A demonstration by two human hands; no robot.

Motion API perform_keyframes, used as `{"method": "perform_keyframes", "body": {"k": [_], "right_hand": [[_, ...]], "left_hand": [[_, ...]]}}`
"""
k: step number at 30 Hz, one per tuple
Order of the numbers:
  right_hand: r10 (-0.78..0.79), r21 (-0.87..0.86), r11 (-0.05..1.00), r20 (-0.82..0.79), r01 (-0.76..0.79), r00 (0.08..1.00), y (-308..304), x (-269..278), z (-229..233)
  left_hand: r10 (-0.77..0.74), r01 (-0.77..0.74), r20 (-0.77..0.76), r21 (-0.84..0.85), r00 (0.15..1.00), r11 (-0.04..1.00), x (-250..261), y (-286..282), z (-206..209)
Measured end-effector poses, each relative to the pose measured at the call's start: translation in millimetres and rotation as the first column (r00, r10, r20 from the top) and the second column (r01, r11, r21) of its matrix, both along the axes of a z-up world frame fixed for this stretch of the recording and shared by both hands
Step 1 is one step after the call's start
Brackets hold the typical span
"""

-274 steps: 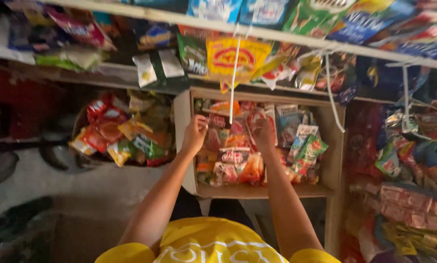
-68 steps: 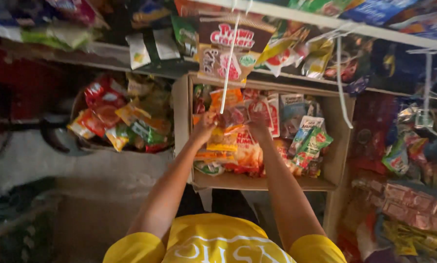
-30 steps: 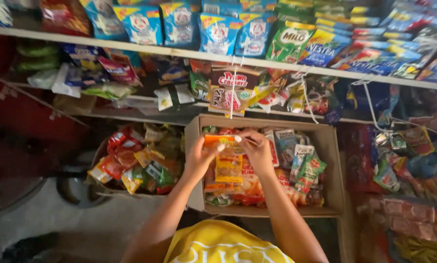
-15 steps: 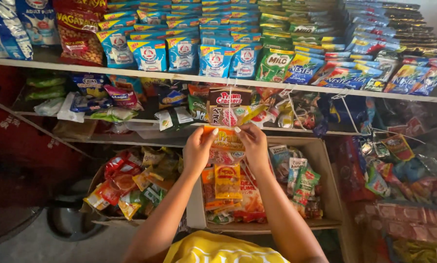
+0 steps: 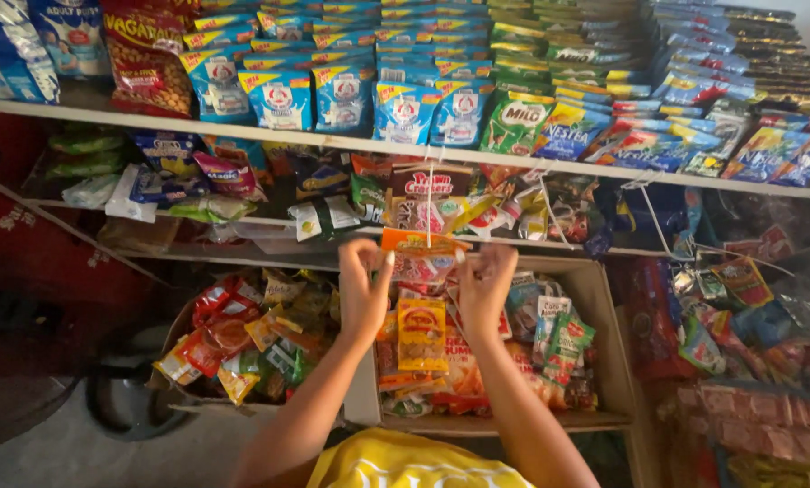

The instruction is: The person is taking various packaged snacks, drink sachets, and bread crumbs from a cardboard box on the floor and organizing them onto store shelves or display racks.

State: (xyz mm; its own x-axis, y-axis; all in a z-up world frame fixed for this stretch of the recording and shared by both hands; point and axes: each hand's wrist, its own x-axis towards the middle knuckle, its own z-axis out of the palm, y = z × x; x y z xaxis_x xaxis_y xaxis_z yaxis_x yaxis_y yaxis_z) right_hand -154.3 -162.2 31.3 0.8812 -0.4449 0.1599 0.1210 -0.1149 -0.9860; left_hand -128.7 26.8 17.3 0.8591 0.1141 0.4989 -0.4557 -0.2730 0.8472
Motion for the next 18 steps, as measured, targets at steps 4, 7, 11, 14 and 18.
{"method": "perform_keyframes", "body": {"k": [4,7,11,14,18], "right_hand": [[0.006,-0.374,0.927,0.054,0.015,0.999,2.9,-6.6,-28.8],[0.170,-0.398,0.905,0.018,-0.149,0.985,14.1,8.5,6.3],[0.302,-0.333,0.902,0.035,-0.273,0.953,2.9,54.8,0.6],[0.276,-0.432,0.870,0.024,-0.239,0.961,-8.1,82.6,2.8],[0.285,-0.371,0.880,-0.086,-0.296,0.955,-20.1,115.5,-8.0]], "left_hand": [[-0.117,0.145,-0.246,0.097,0.962,0.985,3.4,0.8,0.1],[-0.229,0.252,-0.240,0.072,0.943,0.965,24.8,-11.6,-2.1],[-0.286,0.311,-0.245,0.067,0.926,0.948,71.9,-19.5,-14.1],[-0.360,0.374,-0.256,0.006,0.897,0.927,100.6,-26.7,-16.7],[-0.405,0.407,-0.345,-0.071,0.846,0.911,121.7,-32.9,-17.3]]}}
